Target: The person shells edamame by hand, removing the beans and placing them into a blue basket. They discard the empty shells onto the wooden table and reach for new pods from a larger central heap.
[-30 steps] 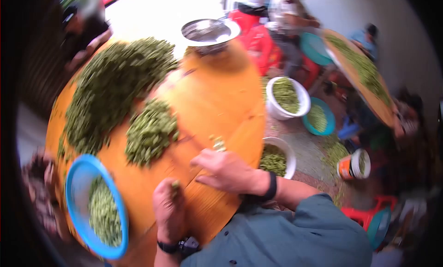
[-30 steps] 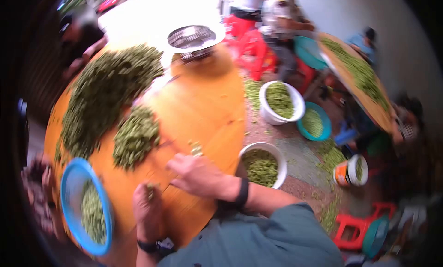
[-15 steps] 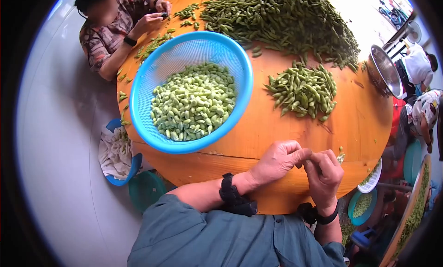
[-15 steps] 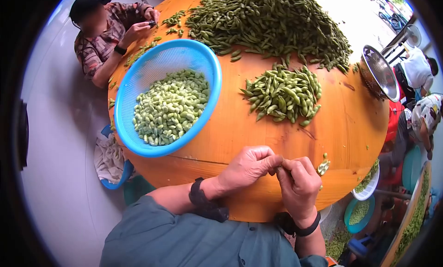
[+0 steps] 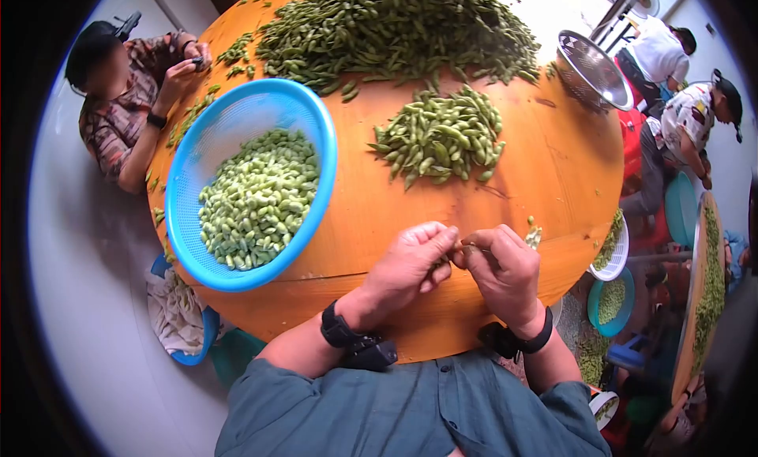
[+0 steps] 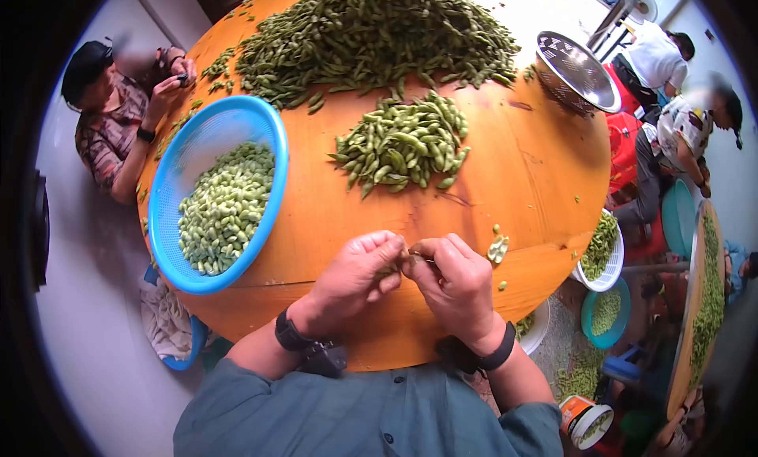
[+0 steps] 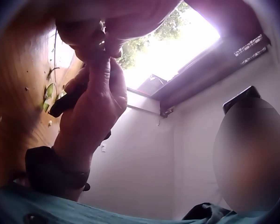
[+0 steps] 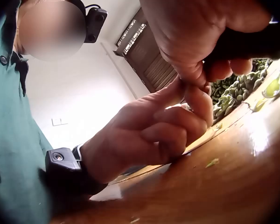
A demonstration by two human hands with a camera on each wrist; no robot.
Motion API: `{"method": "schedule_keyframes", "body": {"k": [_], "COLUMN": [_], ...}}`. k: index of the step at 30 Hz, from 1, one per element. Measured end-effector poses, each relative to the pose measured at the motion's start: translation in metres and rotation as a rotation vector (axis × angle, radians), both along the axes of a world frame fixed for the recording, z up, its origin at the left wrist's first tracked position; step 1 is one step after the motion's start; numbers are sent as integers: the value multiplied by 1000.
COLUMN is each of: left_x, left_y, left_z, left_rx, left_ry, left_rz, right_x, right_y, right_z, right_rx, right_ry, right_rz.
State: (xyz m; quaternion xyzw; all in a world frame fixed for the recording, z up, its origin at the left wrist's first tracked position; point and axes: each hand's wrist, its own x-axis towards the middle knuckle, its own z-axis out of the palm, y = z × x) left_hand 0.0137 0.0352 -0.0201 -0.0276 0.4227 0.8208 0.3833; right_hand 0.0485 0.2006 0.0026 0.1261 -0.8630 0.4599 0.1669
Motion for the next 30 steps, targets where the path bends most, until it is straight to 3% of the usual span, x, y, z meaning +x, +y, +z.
{"method": "schedule_keyframes", "body": {"k": [3,6,8,9,11,12,16,17,19,21,24,27,30], "left_x": [-11,-28,-43,-51,-64,-66,-76,-74,-71,-68,-46,-21,-8], "left_y": [-4,-10,-7,-5,-2,-2,-8,-10,-12,-18,-25,-19,-17], "left_z": [5,11,4,0,-6,0,-18,-18,-10,-16,6,9,8], "left_rx": [-50,-84,-358,-356,-786,-993,-1182,-1183,-1000,-888,-317,-182,-142], "left_ry": [-8,49,357,359,926,1055,1318,1317,1044,913,202,18,-4], "left_rz": [122,163,268,261,386,351,353,345,381,397,211,161,91], "right_x": [-3,-3,-3,-3,-1,0,2,3,4,1,1,-1,-2], "right_y": [16,27,29,28,26,22,11,10,10,10,5,4,5], "right_z": [-7,1,3,2,-3,-4,-5,-4,-7,-13,-2,4,9], "right_rx": [145,200,182,182,115,75,-19,-15,-14,-3,-179,-362,-483], "right_ry": [26,-129,-270,-270,-179,-191,-143,-188,-235,-144,-293,-529,-669], "right_rz": [-49,-111,-155,-163,-67,-17,125,147,167,125,46,45,86]}}
